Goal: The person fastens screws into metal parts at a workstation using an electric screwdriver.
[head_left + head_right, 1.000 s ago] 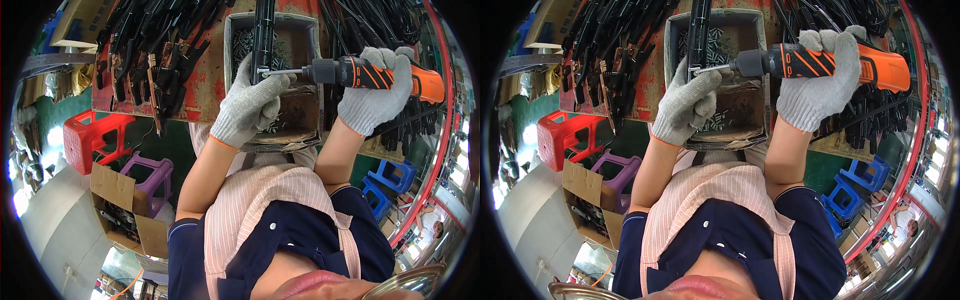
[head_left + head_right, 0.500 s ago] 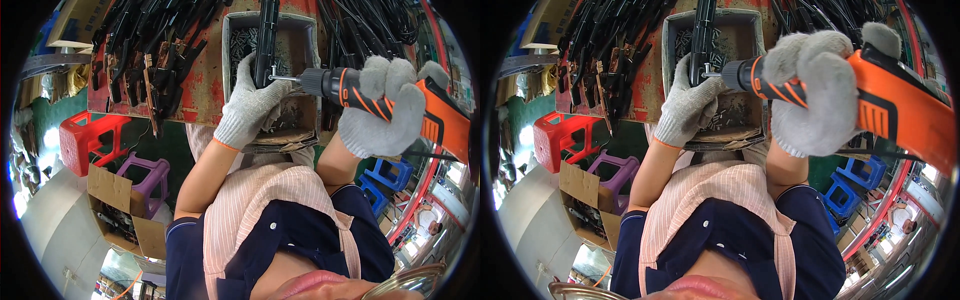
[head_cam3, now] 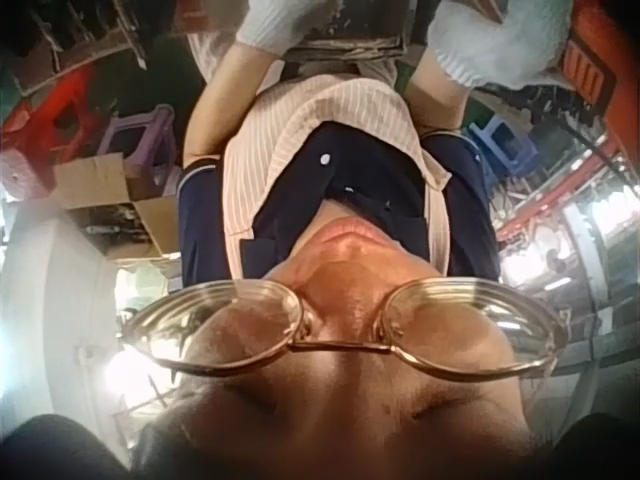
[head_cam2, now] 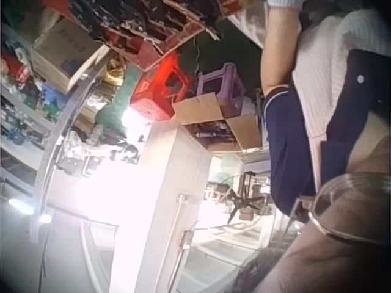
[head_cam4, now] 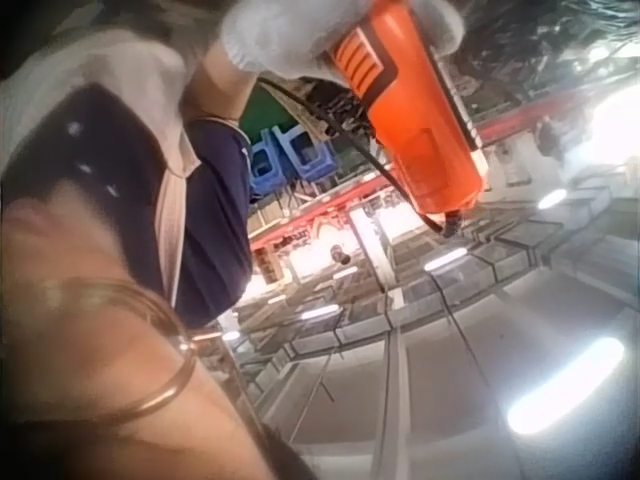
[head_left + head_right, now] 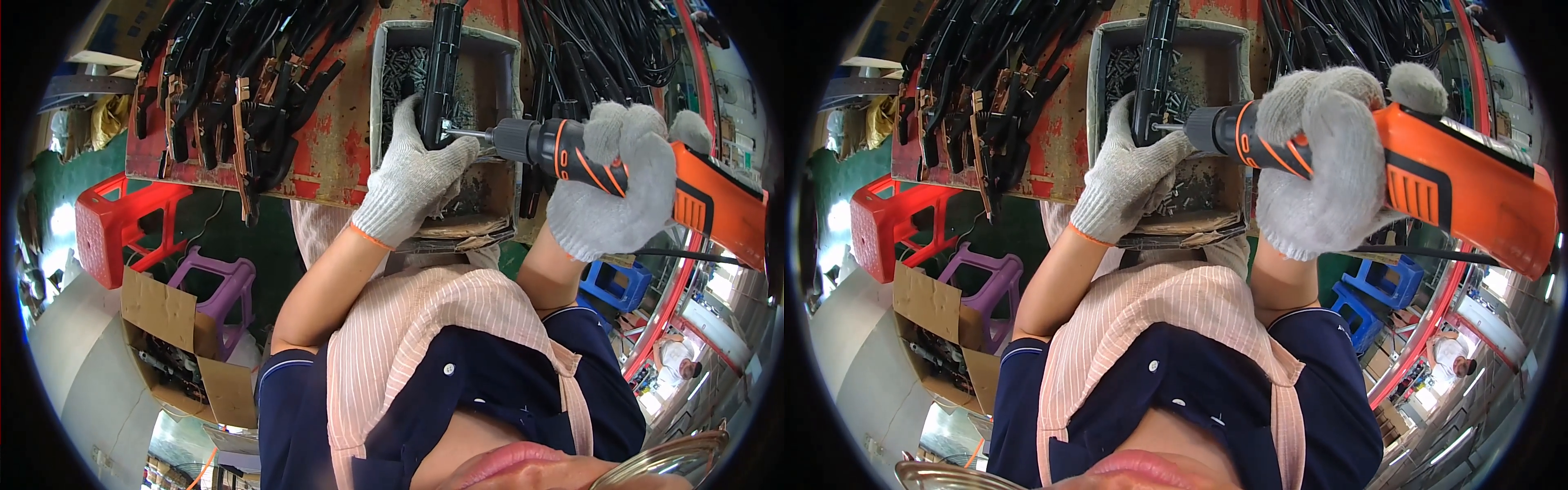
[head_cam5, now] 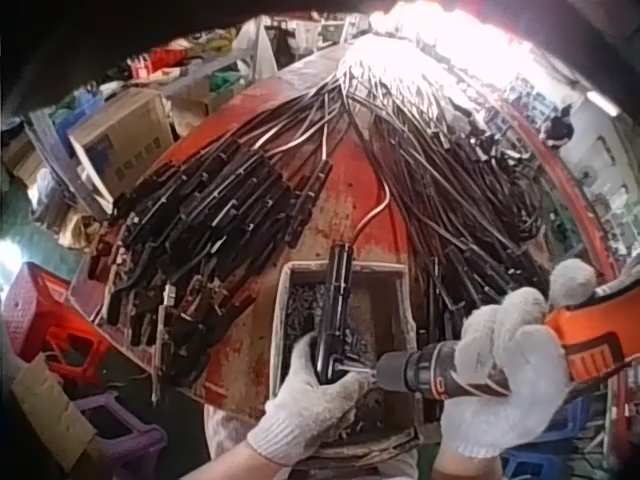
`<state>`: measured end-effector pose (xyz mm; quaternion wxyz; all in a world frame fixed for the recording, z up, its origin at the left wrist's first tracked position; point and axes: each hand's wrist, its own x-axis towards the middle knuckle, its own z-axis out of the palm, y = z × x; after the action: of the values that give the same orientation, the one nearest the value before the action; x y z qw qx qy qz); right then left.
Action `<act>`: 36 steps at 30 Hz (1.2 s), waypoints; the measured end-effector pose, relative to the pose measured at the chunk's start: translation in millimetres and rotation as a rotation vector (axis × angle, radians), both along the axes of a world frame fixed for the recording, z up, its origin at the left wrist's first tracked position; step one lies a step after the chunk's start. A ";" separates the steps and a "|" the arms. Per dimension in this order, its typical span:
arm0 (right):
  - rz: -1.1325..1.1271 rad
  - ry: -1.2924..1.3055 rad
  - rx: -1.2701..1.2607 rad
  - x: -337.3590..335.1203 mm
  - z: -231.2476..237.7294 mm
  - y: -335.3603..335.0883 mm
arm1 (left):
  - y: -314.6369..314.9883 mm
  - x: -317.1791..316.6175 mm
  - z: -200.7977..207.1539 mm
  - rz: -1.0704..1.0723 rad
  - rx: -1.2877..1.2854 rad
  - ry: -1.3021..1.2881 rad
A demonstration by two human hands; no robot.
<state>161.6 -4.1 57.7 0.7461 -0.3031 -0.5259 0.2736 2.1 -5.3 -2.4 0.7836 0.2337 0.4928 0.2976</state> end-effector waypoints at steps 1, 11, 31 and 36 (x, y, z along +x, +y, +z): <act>0.060 0.047 -0.007 -12.4 5.0 0.4 | 0.2 0.7 -1.4 0.009 0.007 -0.010; -0.067 0.303 -0.033 -24.8 14.7 -11.1 | -12.6 -3.0 -14.6 0.086 0.143 -0.233; -0.206 0.421 0.371 160.9 34.4 -186.3 | 1.1 169.5 104.8 -0.715 0.315 -0.326; -0.236 0.500 0.138 151.5 35.3 -165.1 | 11.0 112.7 88.9 -0.636 1.062 0.048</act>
<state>313.0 -169.2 93.0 0.8981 -0.2340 -0.3042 0.2147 114.8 5.7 86.5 0.5993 0.7338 0.2013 0.2486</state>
